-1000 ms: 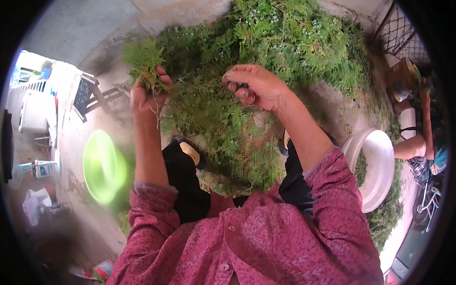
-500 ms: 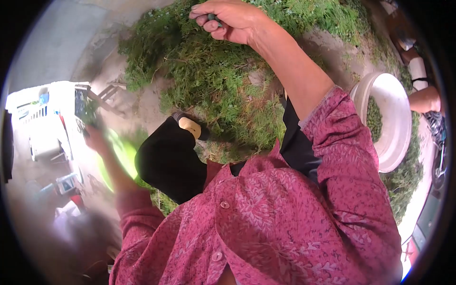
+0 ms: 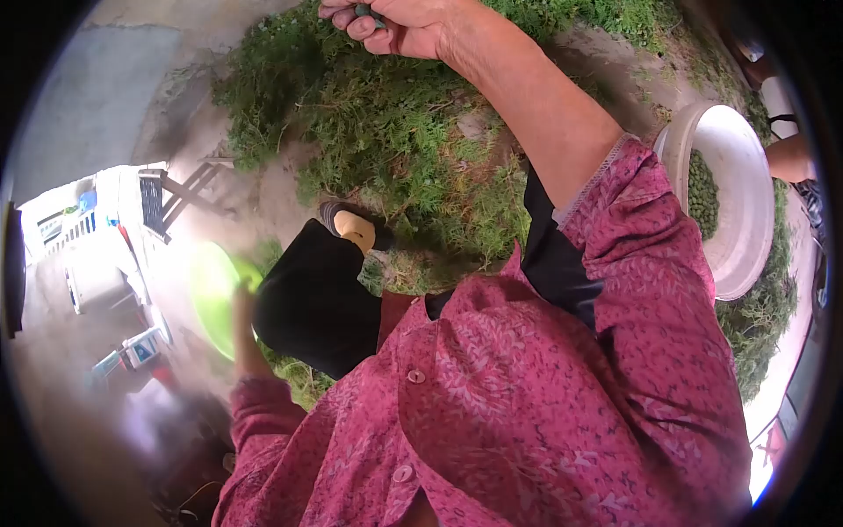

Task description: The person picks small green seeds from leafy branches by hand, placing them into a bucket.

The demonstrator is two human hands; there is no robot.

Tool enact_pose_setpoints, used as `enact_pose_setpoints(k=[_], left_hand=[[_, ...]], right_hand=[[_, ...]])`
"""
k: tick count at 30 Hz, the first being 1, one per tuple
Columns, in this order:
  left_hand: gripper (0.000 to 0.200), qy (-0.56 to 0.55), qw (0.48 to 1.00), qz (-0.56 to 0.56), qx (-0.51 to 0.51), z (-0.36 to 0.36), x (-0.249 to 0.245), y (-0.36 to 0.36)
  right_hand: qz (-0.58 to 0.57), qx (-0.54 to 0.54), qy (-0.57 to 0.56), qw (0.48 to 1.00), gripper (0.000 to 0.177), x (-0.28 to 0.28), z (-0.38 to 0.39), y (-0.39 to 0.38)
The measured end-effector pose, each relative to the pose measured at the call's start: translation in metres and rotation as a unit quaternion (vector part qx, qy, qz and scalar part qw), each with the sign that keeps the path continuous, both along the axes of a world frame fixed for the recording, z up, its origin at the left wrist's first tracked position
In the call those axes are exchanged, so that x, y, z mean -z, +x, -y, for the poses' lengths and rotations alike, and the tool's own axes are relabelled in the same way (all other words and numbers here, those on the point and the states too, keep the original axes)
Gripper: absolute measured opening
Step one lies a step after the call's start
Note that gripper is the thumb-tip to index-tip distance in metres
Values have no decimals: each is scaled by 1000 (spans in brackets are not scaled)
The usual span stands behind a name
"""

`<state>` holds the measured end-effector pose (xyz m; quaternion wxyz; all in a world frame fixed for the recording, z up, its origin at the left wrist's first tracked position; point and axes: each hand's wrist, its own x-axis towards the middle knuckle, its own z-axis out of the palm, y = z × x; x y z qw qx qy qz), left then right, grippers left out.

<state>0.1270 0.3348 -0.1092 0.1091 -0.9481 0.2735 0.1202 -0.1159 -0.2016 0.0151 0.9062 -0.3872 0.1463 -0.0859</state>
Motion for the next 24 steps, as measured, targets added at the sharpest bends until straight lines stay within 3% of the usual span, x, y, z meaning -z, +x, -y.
enact_pose_setpoints(k=[3,6,8,10,12,16,18,22,24], left_hand=[[54,-44,997,-37,56,108,-15,41],[51,-78,982,-108,137,214,-13,13],[50,3,964,-97,247,257,20,-20],[52,121,939,-179,268,292,41,-73],[56,184,920,-163,304,293,93,-109],[45,209,904,-162,337,274,136,-148],[36,206,901,-60,378,253,170,-145],[29,223,896,-136,358,252,169,-127],[23,169,924,-158,305,256,161,-124]], right_hand=[[-12,8,5,1000,14,-6,-4,4],[-21,17,-3,1000,15,-9,-6,7],[-24,4,6,1000,15,-7,-6,10],[-19,-22,20,999,15,-7,-4,10],[-24,-15,14,999,16,-10,-4,5],[-27,-9,3,1000,16,-13,2,-7],[-14,-20,13,1000,16,-14,3,-12],[-8,-30,23,999,15,-13,6,-13],[1,-15,7,1000,15,-14,5,-15]])
